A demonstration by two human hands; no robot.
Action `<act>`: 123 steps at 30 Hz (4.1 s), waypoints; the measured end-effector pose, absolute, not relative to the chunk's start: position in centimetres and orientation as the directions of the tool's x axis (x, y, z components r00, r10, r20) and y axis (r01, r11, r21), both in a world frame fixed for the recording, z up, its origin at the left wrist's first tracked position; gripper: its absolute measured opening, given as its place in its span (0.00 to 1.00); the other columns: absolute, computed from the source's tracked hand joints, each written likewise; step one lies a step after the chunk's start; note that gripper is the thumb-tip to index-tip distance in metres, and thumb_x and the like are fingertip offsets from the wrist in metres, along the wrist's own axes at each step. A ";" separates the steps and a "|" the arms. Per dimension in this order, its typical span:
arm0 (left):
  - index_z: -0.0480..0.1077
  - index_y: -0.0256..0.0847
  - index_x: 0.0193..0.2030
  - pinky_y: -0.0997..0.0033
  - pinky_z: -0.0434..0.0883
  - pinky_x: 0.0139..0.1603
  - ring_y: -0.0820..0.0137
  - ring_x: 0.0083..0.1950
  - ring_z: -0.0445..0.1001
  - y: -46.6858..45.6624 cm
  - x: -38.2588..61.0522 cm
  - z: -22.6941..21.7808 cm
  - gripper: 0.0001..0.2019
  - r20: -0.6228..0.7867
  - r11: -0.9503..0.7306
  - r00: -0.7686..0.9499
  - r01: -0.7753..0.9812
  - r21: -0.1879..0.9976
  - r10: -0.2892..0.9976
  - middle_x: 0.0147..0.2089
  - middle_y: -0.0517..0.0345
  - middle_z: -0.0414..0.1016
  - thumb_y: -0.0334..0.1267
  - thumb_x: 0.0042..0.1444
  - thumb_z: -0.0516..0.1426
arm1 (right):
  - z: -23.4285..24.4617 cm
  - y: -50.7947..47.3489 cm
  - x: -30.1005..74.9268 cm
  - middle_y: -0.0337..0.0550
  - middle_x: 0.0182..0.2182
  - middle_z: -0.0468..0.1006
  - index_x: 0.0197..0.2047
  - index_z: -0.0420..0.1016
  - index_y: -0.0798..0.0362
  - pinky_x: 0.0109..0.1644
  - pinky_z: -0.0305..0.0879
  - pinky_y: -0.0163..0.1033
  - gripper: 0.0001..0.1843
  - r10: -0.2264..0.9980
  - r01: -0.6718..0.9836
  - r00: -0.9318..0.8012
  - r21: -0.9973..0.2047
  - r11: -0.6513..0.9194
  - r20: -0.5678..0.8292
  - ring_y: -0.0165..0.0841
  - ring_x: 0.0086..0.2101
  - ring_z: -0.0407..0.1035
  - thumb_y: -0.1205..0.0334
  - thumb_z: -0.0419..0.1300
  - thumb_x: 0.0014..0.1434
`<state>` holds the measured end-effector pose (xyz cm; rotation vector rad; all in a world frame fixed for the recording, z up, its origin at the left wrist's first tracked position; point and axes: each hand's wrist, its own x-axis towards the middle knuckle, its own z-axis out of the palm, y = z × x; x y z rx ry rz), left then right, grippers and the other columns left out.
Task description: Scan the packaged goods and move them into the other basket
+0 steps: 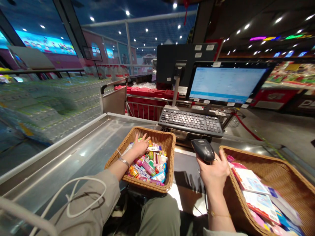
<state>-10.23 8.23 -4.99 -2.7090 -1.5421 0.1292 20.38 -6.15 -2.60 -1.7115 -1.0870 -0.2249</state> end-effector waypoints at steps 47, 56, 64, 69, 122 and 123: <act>0.79 0.45 0.38 0.23 0.20 0.67 0.44 0.76 0.46 4.4 -2.3 1.9 0.05 0.438 -0.504 0.455 0.864 -0.005 0.776 0.70 0.51 0.65 0.41 0.57 0.64 | -2.9 -7.5 19.8 0.53 0.53 0.78 0.50 0.77 0.51 0.66 0.43 0.67 0.23 0.598 0.863 0.395 -0.505 0.018 0.697 0.52 0.64 0.57 0.49 0.58 0.55; 0.79 0.44 0.39 0.20 0.24 0.68 0.44 0.76 0.48 4.0 -0.9 2.3 0.06 0.523 -0.512 0.442 0.859 -0.012 0.729 0.69 0.50 0.67 0.41 0.60 0.61 | -2.8 -7.8 19.5 0.50 0.54 0.79 0.42 0.79 0.51 0.66 0.41 0.67 0.17 0.621 0.878 0.345 -0.476 0.052 0.703 0.52 0.65 0.55 0.50 0.58 0.55; 0.78 0.44 0.39 0.20 0.22 0.67 0.43 0.76 0.46 3.9 -0.2 2.2 0.05 0.555 -0.534 0.436 0.845 0.018 0.709 0.69 0.51 0.66 0.40 0.60 0.61 | -2.8 -7.9 19.5 0.49 0.53 0.79 0.38 0.79 0.51 0.65 0.42 0.66 0.14 0.628 0.898 0.302 -0.434 0.065 0.717 0.53 0.65 0.55 0.52 0.58 0.55; 0.78 0.44 0.38 0.21 0.23 0.68 0.44 0.76 0.47 3.8 0.1 2.1 0.06 0.559 -0.544 0.441 0.839 0.022 0.702 0.69 0.51 0.66 0.41 0.61 0.60 | -2.8 -7.9 19.4 0.49 0.53 0.79 0.39 0.79 0.51 0.64 0.43 0.65 0.15 0.631 0.903 0.294 -0.425 0.062 0.718 0.53 0.65 0.55 0.52 0.57 0.54; 0.77 0.42 0.33 0.17 0.30 0.67 0.44 0.74 0.53 1.9 4.7 4.1 0.04 0.663 -0.647 0.492 0.763 -0.016 0.564 0.65 0.51 0.72 0.39 0.55 0.66 | -0.8 -11.6 24.4 0.58 0.49 0.79 0.50 0.78 0.57 0.65 0.46 0.63 0.28 0.415 0.866 0.459 -0.499 -0.013 0.786 0.54 0.62 0.59 0.44 0.59 0.56; 0.77 0.42 0.33 0.17 0.30 0.67 0.44 0.74 0.53 1.7 5.0 4.2 0.04 0.663 -0.652 0.496 0.758 -0.015 0.561 0.65 0.51 0.72 0.39 0.55 0.66 | -0.7 -11.8 24.7 0.58 0.48 0.80 0.49 0.79 0.57 0.65 0.47 0.63 0.28 0.405 0.860 0.474 -0.509 -0.024 0.782 0.54 0.62 0.60 0.43 0.59 0.56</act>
